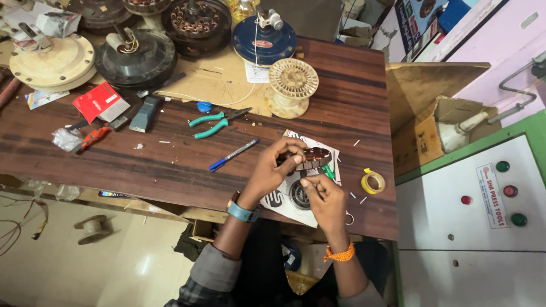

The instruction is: The person sits at a workbench repairing a small electric motor assembly. They hold the copper-wound motor part, fit and press components together by hand, reposition the assembly repeatedly, and at times use scissors on the parts while working over a printed sheet on the bench.

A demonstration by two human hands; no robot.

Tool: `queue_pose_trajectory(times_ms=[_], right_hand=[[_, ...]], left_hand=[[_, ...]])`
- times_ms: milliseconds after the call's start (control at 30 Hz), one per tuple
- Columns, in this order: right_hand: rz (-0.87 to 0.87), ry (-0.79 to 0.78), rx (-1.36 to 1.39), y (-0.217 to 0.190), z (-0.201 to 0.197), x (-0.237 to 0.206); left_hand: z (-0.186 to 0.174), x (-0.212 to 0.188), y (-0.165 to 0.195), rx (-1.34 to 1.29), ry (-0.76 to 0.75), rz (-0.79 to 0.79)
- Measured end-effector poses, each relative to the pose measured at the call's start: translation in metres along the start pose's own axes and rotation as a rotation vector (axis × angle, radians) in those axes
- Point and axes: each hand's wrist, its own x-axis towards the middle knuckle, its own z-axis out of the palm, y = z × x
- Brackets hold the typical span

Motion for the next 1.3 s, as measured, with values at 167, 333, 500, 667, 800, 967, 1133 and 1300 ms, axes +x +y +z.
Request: queue_pose_trajectory(times_ms=[167,333,500,667,800,967,1133,1300], right_hand=[[0.044,0.015,0.119,0.028,-0.021,-0.042],[0.055,0.000,0.215,0.047,-0.070,-0.054],[0.071,-0.003,0.166,0.038,-0.115,-0.035],[-0.109,0.052,0.074,-0.004,-0.127,-0.008],[-0.231,0.028,-0.047,-0.046,-0.122,0.020],[-0.377,-0.073,-0.119,-0.081,-0.093,0.052],[-0.564,-0.215,-0.206,-0.100,-0.058,0.086],[-0.591,-0.177,-0.283,-0.104,-0.025,0.100]], left_hand=[[0.038,-0.040,0.009,0.583,0.111,0.258],[0.084,-0.042,0.009,0.687,0.183,0.305],[0.113,-0.039,0.016,0.752,0.248,0.376],[0.116,-0.046,0.036,0.760,0.272,0.382],[0.104,-0.045,0.055,0.747,0.271,0.379],[0.071,-0.042,0.065,0.713,0.279,0.375],[0.029,-0.025,0.061,0.486,0.229,0.249],[-0.003,-0.006,0.042,-0.095,0.093,-0.122]])
